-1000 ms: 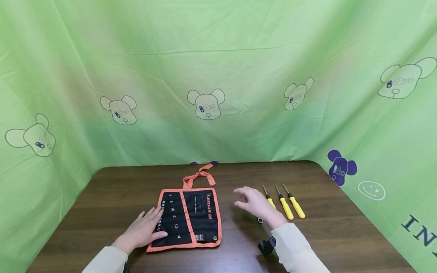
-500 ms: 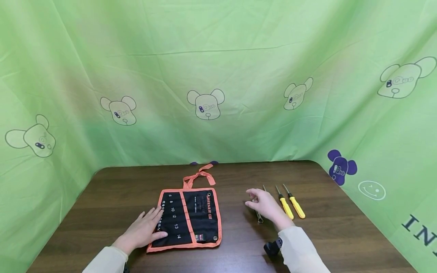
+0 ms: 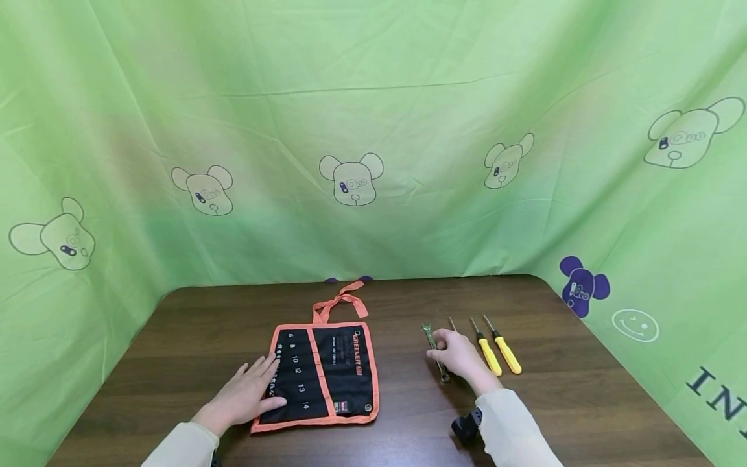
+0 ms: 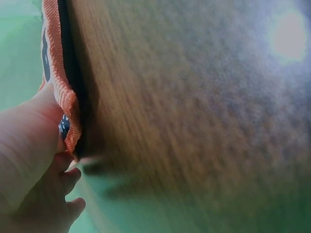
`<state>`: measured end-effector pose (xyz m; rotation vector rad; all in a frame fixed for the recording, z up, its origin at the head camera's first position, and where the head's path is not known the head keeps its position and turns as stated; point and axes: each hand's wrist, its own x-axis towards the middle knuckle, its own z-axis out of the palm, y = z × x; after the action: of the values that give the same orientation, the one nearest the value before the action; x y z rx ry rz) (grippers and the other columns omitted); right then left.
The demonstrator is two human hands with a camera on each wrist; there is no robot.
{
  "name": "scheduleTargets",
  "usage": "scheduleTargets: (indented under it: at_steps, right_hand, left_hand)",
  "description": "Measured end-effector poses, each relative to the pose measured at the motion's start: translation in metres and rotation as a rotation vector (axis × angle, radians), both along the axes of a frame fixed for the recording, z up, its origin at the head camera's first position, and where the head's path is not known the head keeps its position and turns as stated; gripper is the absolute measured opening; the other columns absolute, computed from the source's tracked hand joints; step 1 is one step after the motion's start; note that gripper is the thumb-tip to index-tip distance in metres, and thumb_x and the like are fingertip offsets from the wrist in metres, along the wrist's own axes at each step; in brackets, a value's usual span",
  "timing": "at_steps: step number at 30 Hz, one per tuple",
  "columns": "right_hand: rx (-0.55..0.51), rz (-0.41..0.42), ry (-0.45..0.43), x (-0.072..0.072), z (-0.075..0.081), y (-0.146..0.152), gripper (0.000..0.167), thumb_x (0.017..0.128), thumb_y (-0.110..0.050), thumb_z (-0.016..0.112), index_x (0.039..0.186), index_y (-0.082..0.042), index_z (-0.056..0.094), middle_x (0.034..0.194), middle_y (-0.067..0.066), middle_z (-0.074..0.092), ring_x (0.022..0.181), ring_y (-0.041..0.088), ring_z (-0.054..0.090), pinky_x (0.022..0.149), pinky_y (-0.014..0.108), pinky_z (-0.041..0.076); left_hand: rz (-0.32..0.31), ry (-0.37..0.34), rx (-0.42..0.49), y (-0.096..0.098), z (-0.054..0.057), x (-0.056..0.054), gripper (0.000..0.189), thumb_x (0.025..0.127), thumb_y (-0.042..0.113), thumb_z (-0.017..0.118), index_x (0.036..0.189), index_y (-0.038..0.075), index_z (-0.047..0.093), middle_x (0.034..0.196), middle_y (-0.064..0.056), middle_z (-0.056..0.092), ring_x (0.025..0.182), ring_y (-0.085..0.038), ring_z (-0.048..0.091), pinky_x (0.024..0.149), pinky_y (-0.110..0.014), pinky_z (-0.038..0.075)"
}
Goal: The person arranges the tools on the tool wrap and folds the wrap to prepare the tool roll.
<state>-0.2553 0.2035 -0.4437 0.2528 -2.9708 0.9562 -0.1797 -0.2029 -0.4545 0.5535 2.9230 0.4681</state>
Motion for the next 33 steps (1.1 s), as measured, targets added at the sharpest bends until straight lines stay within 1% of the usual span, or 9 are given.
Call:
scheduleTargets:
  at_steps: [3, 7, 12, 16, 18, 21, 26, 29, 33]
  right_hand:
    - [0.025, -0.005, -0.023, 0.0003, -0.0012, -0.0011, 0.034, 0.077, -0.007, 0.07, 0.107, 0.004, 0.061, 0.077, 0.005, 0.054, 0.069, 0.02, 0.052, 0.062, 0.038, 0.044]
    - [0.08, -0.015, -0.028, 0.0002, -0.0026, -0.0034, 0.033, 0.073, -0.001, 0.066, 0.105, 0.003, 0.061, 0.069, 0.001, 0.053, 0.062, 0.016, 0.05, 0.057, 0.034, 0.042]
    - [0.178, -0.047, -0.037, 0.0003, -0.0011, -0.0065, 0.021, 0.07, -0.003, 0.065, 0.09, -0.003, 0.06, 0.066, 0.0, 0.054, 0.062, 0.018, 0.052, 0.057, 0.037, 0.043]
    - [0.2, -0.06, -0.063, 0.0004, -0.0001, -0.0079, 0.013, 0.072, -0.006, 0.066, 0.083, -0.006, 0.059, 0.068, 0.001, 0.055, 0.064, 0.019, 0.053, 0.057, 0.038, 0.043]
    - [0.192, -0.058, -0.079, 0.0002, -0.0005, -0.0083, 0.009, 0.073, -0.007, 0.066, 0.079, -0.007, 0.06, 0.068, 0.001, 0.055, 0.062, 0.018, 0.053, 0.055, 0.036, 0.043]
    - [0.171, -0.039, -0.079, -0.0001, -0.0011, -0.0086, 0.007, 0.073, -0.005, 0.065, 0.072, -0.009, 0.059, 0.066, 0.0, 0.054, 0.059, 0.016, 0.051, 0.053, 0.033, 0.041]
    - [0.109, 0.017, -0.006, -0.0001, -0.0042, -0.0074, 0.013, 0.07, 0.001, 0.065, 0.064, -0.009, 0.057, 0.063, -0.002, 0.052, 0.056, 0.014, 0.048, 0.054, 0.031, 0.041]
    - [0.056, 0.037, 0.023, 0.0008, -0.005, -0.0063, 0.014, 0.07, 0.001, 0.066, 0.064, -0.008, 0.058, 0.061, -0.003, 0.052, 0.056, 0.012, 0.047, 0.055, 0.03, 0.041]
    - [-0.02, 0.046, 0.016, 0.0013, -0.0018, -0.0064, 0.012, 0.074, 0.001, 0.066, 0.066, -0.006, 0.06, 0.059, -0.004, 0.051, 0.053, 0.011, 0.047, 0.054, 0.028, 0.041]
  left_hand:
    - [0.006, -0.007, -0.006, 0.0001, 0.0002, -0.0003, 0.078, 0.084, 0.05, 0.059, 0.134, -0.008, 0.041, 0.142, -0.023, 0.033, 0.129, -0.041, 0.027, 0.101, -0.058, 0.02]
    - [0.013, -0.012, -0.009, 0.0003, 0.0005, 0.0005, 0.078, 0.084, 0.049, 0.06, 0.134, -0.007, 0.041, 0.142, -0.022, 0.033, 0.13, -0.039, 0.027, 0.102, -0.057, 0.019]
    - [0.015, -0.011, -0.014, 0.0011, 0.0004, 0.0003, 0.077, 0.084, 0.048, 0.06, 0.134, -0.007, 0.041, 0.142, -0.021, 0.033, 0.13, -0.039, 0.028, 0.102, -0.057, 0.019]
    - [0.018, -0.009, -0.018, 0.0015, -0.0003, -0.0007, 0.077, 0.084, 0.049, 0.059, 0.135, -0.006, 0.041, 0.142, -0.02, 0.033, 0.13, -0.038, 0.028, 0.103, -0.056, 0.019]
    - [0.016, -0.01, -0.018, 0.0013, -0.0001, -0.0005, 0.077, 0.084, 0.049, 0.059, 0.134, -0.007, 0.041, 0.142, -0.02, 0.033, 0.13, -0.038, 0.027, 0.102, -0.056, 0.019]
    - [0.009, -0.007, -0.019, 0.0012, 0.0009, 0.0001, 0.077, 0.084, 0.048, 0.06, 0.134, -0.007, 0.041, 0.142, -0.021, 0.033, 0.13, -0.039, 0.028, 0.102, -0.056, 0.02]
    - [0.003, -0.001, -0.01, 0.002, 0.0032, 0.001, 0.076, 0.084, 0.046, 0.06, 0.134, -0.008, 0.041, 0.141, -0.022, 0.033, 0.13, -0.04, 0.028, 0.101, -0.057, 0.021]
    - [0.005, -0.006, -0.013, 0.0022, 0.0037, 0.0014, 0.076, 0.084, 0.046, 0.061, 0.134, -0.008, 0.041, 0.141, -0.022, 0.033, 0.13, -0.039, 0.028, 0.101, -0.057, 0.021]
    - [0.007, -0.011, -0.014, 0.002, 0.0043, 0.0014, 0.076, 0.084, 0.046, 0.061, 0.134, -0.008, 0.041, 0.141, -0.022, 0.033, 0.13, -0.04, 0.028, 0.101, -0.057, 0.021]
